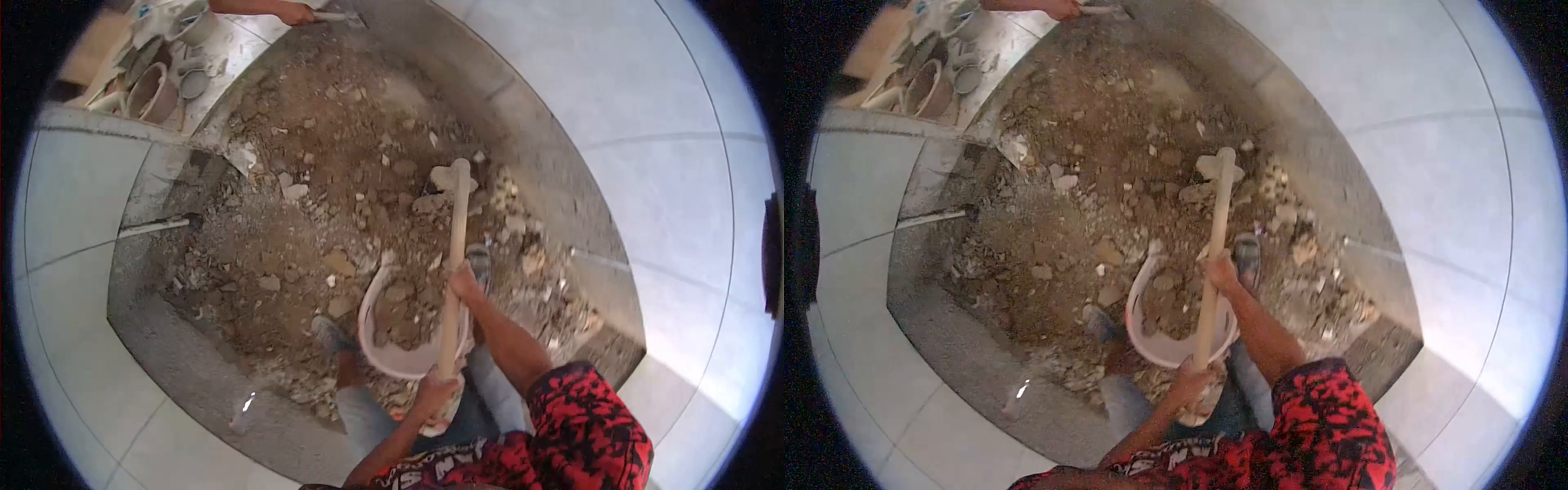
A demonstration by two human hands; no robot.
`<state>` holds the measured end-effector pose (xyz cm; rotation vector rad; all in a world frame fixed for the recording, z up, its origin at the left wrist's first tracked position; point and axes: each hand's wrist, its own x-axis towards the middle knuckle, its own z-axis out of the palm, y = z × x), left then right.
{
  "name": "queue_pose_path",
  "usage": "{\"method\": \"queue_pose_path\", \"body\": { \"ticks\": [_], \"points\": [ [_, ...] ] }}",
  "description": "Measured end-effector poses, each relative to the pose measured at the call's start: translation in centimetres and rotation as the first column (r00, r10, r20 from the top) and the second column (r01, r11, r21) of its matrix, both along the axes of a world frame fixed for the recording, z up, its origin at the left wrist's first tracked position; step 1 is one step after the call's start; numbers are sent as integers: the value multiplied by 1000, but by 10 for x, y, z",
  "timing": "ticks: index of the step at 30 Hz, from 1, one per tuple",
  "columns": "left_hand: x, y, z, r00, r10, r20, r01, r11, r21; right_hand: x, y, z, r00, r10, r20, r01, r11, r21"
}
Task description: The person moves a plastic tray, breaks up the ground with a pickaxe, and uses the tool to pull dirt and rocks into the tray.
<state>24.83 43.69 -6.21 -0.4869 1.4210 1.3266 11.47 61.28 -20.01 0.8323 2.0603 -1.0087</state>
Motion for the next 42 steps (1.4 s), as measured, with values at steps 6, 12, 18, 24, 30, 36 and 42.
{"method": "queue_pose_path", "body": {
  "ticks": [6, 12, 18, 24, 30, 36, 42],
  "points": [
    [4, -41, 23, 978, -192, -88, 186, 980, -73, -10, 7, -13, 841, -508, 189, 540, 810, -227],
    [-13, -76, 70, 934, -326, 146, 335, 941, -44, 8, -29, 4, 899, -436, -30, 432, 897, -90],
    [70, -186, 143, 808, -567, 163, 588, 752, -297, 147, -106, -15, 949, -280, 148, 305, 932, -195],
    [82, -106, 76, 835, -537, 124, 546, 778, -310, 46, -63, 65, 962, -201, -184, 186, 978, -96],
    [-33, 106, -52, 976, 85, -199, -75, 996, 57, -175, 62, 38, 930, 26, -366, -22, 1000, 15],
    [-24, 192, -48, 991, 9, 134, -14, 999, 34, -164, 133, 28, 990, 71, -125, -68, 997, 23],
    [-19, 80, -9, 981, -110, -159, 124, 989, 81, -86, 133, -17, 952, -218, -213, 155, 948, -278]
  ]
}}
